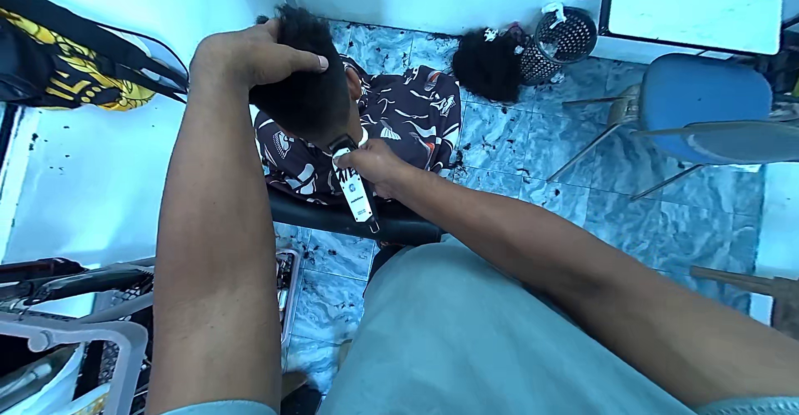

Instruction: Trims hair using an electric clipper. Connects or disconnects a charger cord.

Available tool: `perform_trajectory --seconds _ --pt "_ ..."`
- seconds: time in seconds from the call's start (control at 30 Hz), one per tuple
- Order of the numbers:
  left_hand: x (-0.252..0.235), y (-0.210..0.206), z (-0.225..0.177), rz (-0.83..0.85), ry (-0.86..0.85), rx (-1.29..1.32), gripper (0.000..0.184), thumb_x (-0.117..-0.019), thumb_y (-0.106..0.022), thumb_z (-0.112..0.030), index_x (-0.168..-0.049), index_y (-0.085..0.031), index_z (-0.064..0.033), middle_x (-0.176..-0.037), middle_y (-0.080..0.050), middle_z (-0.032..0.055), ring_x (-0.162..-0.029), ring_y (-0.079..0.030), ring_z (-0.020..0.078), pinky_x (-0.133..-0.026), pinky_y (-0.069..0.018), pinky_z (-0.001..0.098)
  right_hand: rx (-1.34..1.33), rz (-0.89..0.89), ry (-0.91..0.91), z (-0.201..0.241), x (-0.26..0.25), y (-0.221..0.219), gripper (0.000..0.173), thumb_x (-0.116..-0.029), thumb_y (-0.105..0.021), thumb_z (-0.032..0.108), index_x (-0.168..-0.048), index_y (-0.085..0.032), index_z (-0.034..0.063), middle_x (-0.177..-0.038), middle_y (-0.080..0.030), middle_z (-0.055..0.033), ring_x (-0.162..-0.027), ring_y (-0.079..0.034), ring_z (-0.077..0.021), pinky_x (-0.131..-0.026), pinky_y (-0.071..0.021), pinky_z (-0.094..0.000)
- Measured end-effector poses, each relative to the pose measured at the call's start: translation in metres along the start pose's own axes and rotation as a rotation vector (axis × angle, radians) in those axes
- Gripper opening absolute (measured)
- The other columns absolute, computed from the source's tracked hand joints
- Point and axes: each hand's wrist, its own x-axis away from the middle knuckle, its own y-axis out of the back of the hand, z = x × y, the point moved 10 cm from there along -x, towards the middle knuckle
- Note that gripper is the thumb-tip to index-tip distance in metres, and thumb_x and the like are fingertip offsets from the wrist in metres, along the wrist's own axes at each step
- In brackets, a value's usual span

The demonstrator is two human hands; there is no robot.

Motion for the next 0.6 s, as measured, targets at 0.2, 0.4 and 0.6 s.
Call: perform_trajectory --seconds 0.2,0.4,0.6 --pt "-0.005 -0.002 0.002 0.012 -0.008 0.009 0.092 -0.0827 -0.072 -0.065 -0.155 -0.038 -0.0190 -0.141 -0.058 0.0160 -0.128 -0.059 0.0303 -0.105 -0.0469 0.0613 0.006 0.020 0.075 0.014 0.005 -0.003 0.041 -0.0863 -0.081 0.019 -0.111 -0.053 0.0000 -0.097 -0.064 -0.0167 -0.084 -0.065 -0.0248 -0.073 -0.0572 -0.0450" --pt "-0.007 -0.002 0.001 0.012 -0.005 -0.001 0.095 -0.0802 -0.072 -0.068 -0.156 -0.037 -0.0216 -0.143 -0.057 0.0156 -0.128 -0.059 0.0303 -0.104 -0.0472 0.0622 -0.036 0.055 0.139 0.019 0.001 -0.002 0.044 -0.0864 -0.081 0.020 -0.115 -0.054 -0.0004 -0.096 -0.066 -0.0169 -0.083 -0.068 -0.0257 -0.073 -0.0600 -0.0452" --pt "-0.003 -0.001 -0.002 0.019 -0.002 0.009 0.091 -0.0830 -0.072 -0.064 -0.155 -0.038 -0.0206 -0.140 -0.059 0.0153 -0.127 -0.060 0.0294 -0.104 -0.0471 0.0607 0.058 0.037 0.129 0.024 0.001 0.005 0.040 -0.0845 -0.082 0.016 -0.109 -0.055 -0.0007 -0.095 -0.064 -0.0169 -0.082 -0.066 -0.0252 -0.072 -0.0578 -0.0451"
